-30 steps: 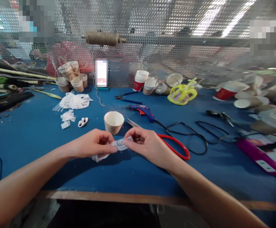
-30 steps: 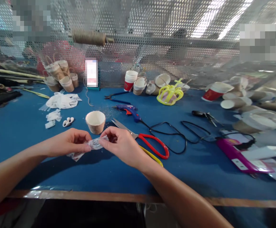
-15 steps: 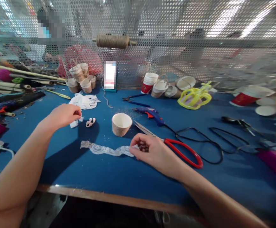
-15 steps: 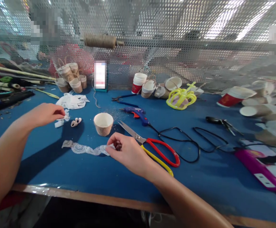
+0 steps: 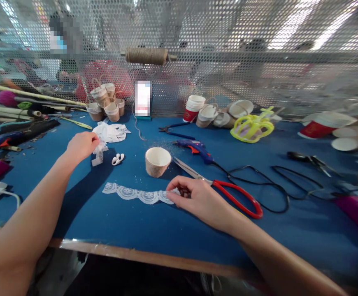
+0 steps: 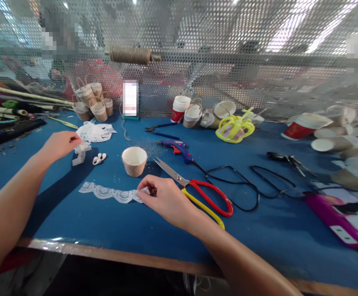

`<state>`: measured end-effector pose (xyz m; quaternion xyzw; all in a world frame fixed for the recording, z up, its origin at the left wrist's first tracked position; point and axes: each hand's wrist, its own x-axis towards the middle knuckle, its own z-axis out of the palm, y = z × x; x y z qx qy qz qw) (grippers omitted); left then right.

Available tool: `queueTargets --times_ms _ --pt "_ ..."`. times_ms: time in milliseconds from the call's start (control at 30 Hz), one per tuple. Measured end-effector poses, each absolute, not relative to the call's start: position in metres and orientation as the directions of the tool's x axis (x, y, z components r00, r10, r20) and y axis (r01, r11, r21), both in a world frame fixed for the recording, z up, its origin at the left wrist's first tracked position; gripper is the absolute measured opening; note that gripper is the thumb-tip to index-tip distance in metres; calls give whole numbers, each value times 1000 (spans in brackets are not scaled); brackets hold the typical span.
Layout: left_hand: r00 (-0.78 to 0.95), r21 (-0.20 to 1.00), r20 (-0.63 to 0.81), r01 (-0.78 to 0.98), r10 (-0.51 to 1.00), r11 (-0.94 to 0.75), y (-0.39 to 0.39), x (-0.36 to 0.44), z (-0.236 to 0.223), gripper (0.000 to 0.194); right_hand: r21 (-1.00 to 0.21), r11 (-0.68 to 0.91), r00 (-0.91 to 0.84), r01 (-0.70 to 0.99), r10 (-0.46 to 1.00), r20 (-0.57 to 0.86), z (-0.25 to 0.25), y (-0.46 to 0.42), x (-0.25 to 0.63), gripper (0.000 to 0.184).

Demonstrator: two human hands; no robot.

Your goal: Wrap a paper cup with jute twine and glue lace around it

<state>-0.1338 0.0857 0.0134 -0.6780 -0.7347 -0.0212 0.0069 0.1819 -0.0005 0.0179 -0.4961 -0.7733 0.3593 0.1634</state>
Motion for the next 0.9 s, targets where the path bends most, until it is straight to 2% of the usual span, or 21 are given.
queueTargets --times_ms 133,233,300,467,500,567,600,633,700,800,900 --pt "-19 20 -92 1000 996 21 86 -133 8 35 -713 253 -457 654 883 -105 16 1 183 12" --pt "-15 10 -113 1000 993 16 86 -131 4 19 -709 250 -452 659 885 -109 16 1 183 12" --pt "-31 -3 -75 1000 997 31 87 -130 3 17 -709 248 -451 660 885 -110 17 0 183 11" --pt "-42 -13 134 999 990 44 79 -119 15 38 -720 261 -454 643 887 -84 17 -1 182 10" --pt "-11 5 184 1000 983 11 74 -112 19 38 -721 268 -454 639 888 -72 17 0 182 10" --pt "107 159 379 971 919 -179 60 -93 27 26 -721 290 -455 629 890 -39 15 1 182 10" --pt "163 226 428 933 889 -280 51 -80 29 23 -723 303 -454 621 891 -17 15 1 182 9" --pt "228 295 451 874 863 -385 42 -67 30 24 -728 316 -455 609 891 6 15 1 182 9" --pt "461 454 366 670 808 -588 23 -42 27 25 -748 342 -459 569 887 57 15 0 182 8" --pt "604 599 274 501 748 -624 4 -13 14 22 -787 372 -479 492 871 112 16 -3 182 8" --pt "611 758 115 455 783 -467 -2 -3 3 25 -809 373 -488 455 864 124 17 -5 182 8"
